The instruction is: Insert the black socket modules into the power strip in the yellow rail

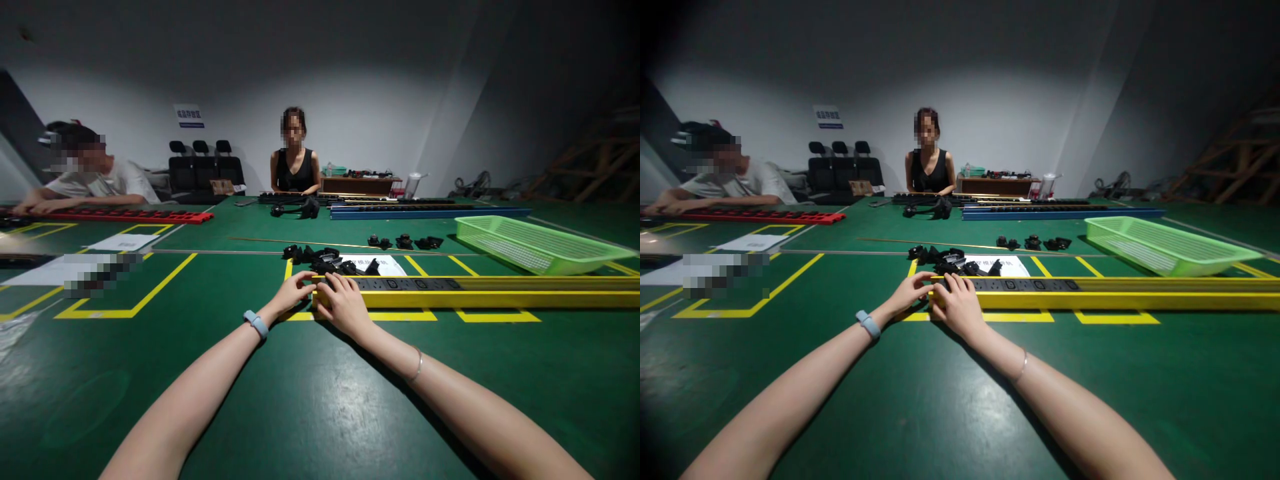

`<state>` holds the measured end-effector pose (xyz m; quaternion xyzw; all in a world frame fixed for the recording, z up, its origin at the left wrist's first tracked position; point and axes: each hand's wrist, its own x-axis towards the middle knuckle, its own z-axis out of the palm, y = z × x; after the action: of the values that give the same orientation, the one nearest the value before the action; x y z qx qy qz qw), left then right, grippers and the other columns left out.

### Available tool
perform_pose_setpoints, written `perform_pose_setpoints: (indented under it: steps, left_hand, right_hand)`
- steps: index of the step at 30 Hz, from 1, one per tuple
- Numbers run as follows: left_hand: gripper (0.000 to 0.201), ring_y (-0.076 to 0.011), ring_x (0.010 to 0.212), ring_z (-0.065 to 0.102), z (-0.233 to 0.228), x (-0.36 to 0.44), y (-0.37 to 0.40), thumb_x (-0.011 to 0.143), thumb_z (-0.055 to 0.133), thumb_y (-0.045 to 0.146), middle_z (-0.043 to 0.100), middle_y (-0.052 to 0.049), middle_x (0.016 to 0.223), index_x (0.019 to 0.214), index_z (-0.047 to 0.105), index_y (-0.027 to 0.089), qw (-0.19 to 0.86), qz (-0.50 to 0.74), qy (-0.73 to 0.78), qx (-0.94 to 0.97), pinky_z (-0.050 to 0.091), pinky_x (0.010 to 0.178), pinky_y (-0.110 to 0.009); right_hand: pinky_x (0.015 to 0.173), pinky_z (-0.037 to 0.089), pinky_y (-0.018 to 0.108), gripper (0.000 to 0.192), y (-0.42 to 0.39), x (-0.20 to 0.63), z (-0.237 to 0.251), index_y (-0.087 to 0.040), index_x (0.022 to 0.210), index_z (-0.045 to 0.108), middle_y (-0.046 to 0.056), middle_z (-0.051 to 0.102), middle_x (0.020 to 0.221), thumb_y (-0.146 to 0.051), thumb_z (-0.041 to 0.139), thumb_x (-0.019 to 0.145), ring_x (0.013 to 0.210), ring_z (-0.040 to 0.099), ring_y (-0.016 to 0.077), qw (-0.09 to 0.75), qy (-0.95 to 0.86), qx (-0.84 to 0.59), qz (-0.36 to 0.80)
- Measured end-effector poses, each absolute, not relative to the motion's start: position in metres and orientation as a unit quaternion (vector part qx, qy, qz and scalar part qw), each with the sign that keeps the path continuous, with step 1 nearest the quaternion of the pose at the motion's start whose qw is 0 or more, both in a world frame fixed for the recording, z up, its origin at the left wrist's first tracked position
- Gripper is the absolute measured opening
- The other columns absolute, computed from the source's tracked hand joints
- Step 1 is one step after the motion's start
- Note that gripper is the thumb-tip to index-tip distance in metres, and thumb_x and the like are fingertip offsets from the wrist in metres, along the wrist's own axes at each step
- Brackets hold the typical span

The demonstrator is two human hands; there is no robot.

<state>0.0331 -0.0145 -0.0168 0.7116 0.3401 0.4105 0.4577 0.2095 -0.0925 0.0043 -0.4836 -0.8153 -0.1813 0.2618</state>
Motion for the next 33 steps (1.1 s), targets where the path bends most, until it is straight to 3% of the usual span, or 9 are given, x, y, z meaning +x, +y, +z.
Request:
perform_pose_setpoints:
  steps: [10, 20, 27, 33]
  left_hand:
    - [0.045, -0.0095, 0.067, 0.057, -0.014, 0.033, -0.017, 0.078, 0.065, 0.036, 0.063, -0.011, 0.113, 0.117, 0.059, 0.016, 0.463, 0.409, 0.340, 0.709, 0.046, 0.056, -0.021]
    - [0.048, -0.0132, 0.075, 0.061, -0.014, 0.032, -0.018, 0.079, 0.064, 0.039, 0.064, -0.011, 0.114, 0.121, 0.058, 0.017, 0.448, 0.393, 0.353, 0.721, 0.047, 0.060, -0.023]
    - [0.041, -0.0140, 0.073, 0.061, -0.016, 0.034, -0.018, 0.082, 0.059, 0.041, 0.067, -0.010, 0.108, 0.113, 0.062, 0.016, 0.415, 0.385, 0.365, 0.739, 0.048, 0.060, -0.024]
    - [0.039, -0.0191, 0.093, 0.063, -0.019, 0.038, -0.014, 0.083, 0.058, 0.040, 0.069, -0.009, 0.108, 0.114, 0.064, 0.016, 0.376, 0.371, 0.362, 0.768, 0.048, 0.084, -0.031]
  right_hand:
    - [0.102, 0.029, 0.047, 0.029, -0.091, 0.211, 0.005, -0.023, 0.108, 0.060, 0.012, 0.054, 0.130, -0.043, 0.044, 0.094, 0.121, 0.045, 0.0278, 0.280, -0.808, -0.482, -0.189]
    - [0.107, 0.022, 0.049, 0.028, -0.089, 0.213, 0.007, -0.023, 0.104, 0.063, 0.011, 0.049, 0.137, -0.042, 0.047, 0.093, 0.129, 0.036, 0.0283, 0.288, -0.804, -0.480, -0.202]
    - [0.109, 0.024, 0.045, 0.026, -0.086, 0.221, 0.007, -0.021, 0.099, 0.064, 0.010, 0.056, 0.128, -0.039, 0.046, 0.094, 0.124, 0.043, 0.0247, 0.299, -0.809, -0.466, -0.199]
    - [0.108, 0.026, 0.042, 0.025, -0.087, 0.230, 0.007, -0.022, 0.113, 0.060, 0.004, 0.059, 0.127, -0.030, 0.043, 0.096, 0.122, 0.046, 0.0211, 0.268, -0.858, -0.395, -0.190]
